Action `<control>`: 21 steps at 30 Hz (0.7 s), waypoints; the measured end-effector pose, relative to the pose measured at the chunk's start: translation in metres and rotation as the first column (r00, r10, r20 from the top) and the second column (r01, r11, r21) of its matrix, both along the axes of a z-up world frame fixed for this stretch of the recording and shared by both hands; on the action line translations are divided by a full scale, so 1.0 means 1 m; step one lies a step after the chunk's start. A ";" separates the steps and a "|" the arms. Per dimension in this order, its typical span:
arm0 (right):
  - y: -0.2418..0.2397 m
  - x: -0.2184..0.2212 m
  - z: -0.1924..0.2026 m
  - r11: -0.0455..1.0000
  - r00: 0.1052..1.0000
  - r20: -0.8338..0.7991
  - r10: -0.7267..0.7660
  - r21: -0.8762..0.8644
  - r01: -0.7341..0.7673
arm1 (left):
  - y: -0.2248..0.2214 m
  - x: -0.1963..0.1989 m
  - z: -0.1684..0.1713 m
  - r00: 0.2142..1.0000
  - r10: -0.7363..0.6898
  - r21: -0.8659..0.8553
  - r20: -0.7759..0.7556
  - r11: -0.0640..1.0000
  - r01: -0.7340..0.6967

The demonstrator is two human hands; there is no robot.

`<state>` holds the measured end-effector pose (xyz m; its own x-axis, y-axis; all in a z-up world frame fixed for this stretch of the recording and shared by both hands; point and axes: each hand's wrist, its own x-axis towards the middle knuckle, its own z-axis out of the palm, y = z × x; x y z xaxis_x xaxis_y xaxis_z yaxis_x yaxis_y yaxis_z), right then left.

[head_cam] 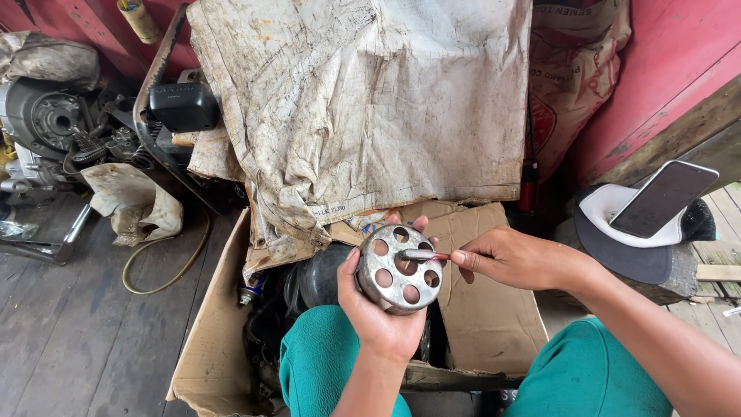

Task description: Cleaning a circular metal component with holes using a toothbrush in a workshop environment.

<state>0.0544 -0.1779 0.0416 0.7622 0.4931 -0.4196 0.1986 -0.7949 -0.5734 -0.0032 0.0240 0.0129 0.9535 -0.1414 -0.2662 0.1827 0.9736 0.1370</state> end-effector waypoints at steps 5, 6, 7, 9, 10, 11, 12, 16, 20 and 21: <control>0.000 0.000 0.000 1.000 1.000 -0.008 0.002 0.005 -0.002 | -0.001 0.000 0.008 0.999 0.021 0.003 -0.032 1.000 -0.021; 0.000 0.001 -0.001 1.000 1.000 -0.006 0.005 0.021 -0.005 | 0.000 0.000 0.007 0.999 0.020 0.000 -0.030 1.000 -0.020; -0.001 0.000 0.000 1.000 1.000 -0.005 0.005 0.020 -0.005 | 0.000 0.000 0.007 0.999 0.020 -0.001 -0.029 1.000 -0.020; -0.001 0.000 0.000 1.000 1.000 0.003 -0.001 0.004 0.001 | 0.000 -0.001 0.006 0.999 0.004 0.001 -0.035 1.000 -0.004; -0.001 0.000 -0.001 1.000 1.000 0.003 -0.001 0.004 0.001 | 0.000 -0.001 0.005 0.999 0.004 0.000 -0.036 1.000 -0.004; -0.001 0.001 -0.001 1.000 1.000 0.006 0.000 0.008 0.000 | 0.000 0.000 0.004 1.000 0.006 -0.010 -0.025 1.000 -0.006; -0.002 0.001 -0.001 1.000 1.000 0.008 0.000 0.013 -0.001 | 0.001 0.000 0.003 1.000 0.007 -0.020 -0.014 1.000 -0.008; -0.001 0.001 -0.002 1.000 1.000 0.013 0.006 0.015 -0.006 | 0.001 0.000 0.002 1.000 0.021 -0.014 -0.020 1.000 -0.021; -0.001 0.003 -0.004 1.000 1.000 0.016 0.015 0.025 -0.016 | 0.004 -0.001 -0.002 1.000 0.007 -0.042 0.025 0.999 -0.006; -0.002 0.003 -0.005 0.999 0.999 0.026 0.023 0.031 -0.024 | 0.004 -0.001 -0.001 1.000 0.002 -0.052 0.025 0.999 -0.001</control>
